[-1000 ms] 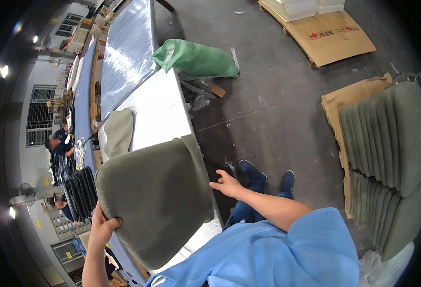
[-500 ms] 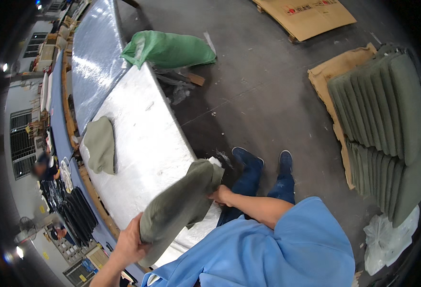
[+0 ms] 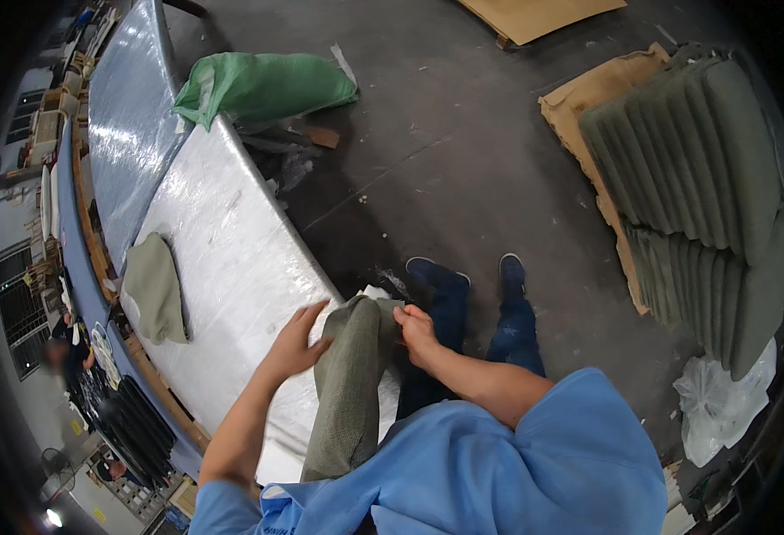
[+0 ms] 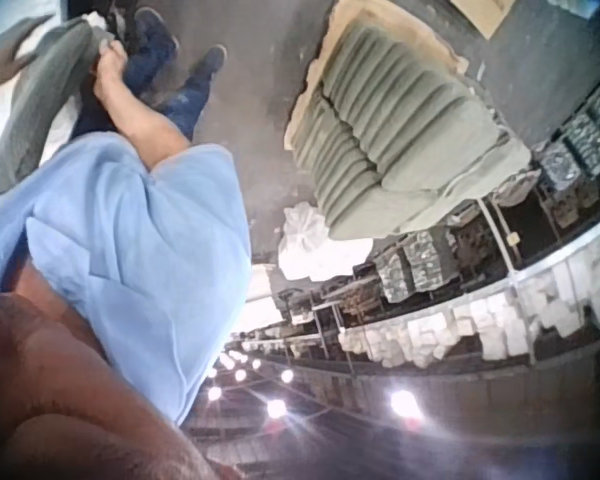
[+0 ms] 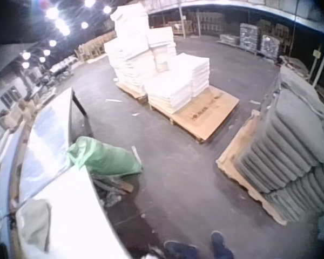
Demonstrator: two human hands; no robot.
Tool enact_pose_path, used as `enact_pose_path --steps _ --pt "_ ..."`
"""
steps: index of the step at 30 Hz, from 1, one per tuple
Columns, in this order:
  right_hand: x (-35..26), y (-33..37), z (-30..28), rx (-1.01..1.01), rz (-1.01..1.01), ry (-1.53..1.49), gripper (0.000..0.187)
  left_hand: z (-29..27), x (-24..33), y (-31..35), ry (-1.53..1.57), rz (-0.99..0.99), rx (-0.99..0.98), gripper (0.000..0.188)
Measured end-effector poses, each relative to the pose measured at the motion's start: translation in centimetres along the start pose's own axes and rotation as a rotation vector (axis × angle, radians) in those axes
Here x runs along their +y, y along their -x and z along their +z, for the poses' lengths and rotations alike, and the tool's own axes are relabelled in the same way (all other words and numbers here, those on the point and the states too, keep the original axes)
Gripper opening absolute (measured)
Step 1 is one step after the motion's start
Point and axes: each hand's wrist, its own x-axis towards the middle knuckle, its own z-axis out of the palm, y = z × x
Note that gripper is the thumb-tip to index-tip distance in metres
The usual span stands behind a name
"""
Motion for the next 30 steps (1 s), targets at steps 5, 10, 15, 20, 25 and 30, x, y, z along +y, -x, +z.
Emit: enact_pose_path --steps 5,10,15,20,25,30 --pt "1.1 -0.5 1.4 0.059 0.079 -0.229 0.020 7.7 -3.1 -8.4 -0.130 -0.087 0.126 0.029" --pt "2.9 -0.6 0.1 0.298 0.212 -0.340 0.055 12.2 -0.4 -8.6 -0.025 0.019 0.178 0.018" --pt "-0.9 -1.7 1.1 0.463 0.216 -0.174 0.070 12.4 -0.8 -11.0 0.070 -0.221 -0.011 0.025" --pt "-0.6 -6.5 1.8 0.662 0.076 0.273 0.048 13.3 -1.9 -12.7 0.231 -0.394 0.098 0.038" --pt "-0.5 -7.6 1.9 0.734 0.020 0.603 0.045 13.0 -1.3 -14.2 0.128 -0.508 0.081 0.047" --pt "-0.8 -8.1 0.9 0.654 0.063 0.798 0.041 12.8 -0.8 -14.6 0.020 -0.458 0.122 0.048"
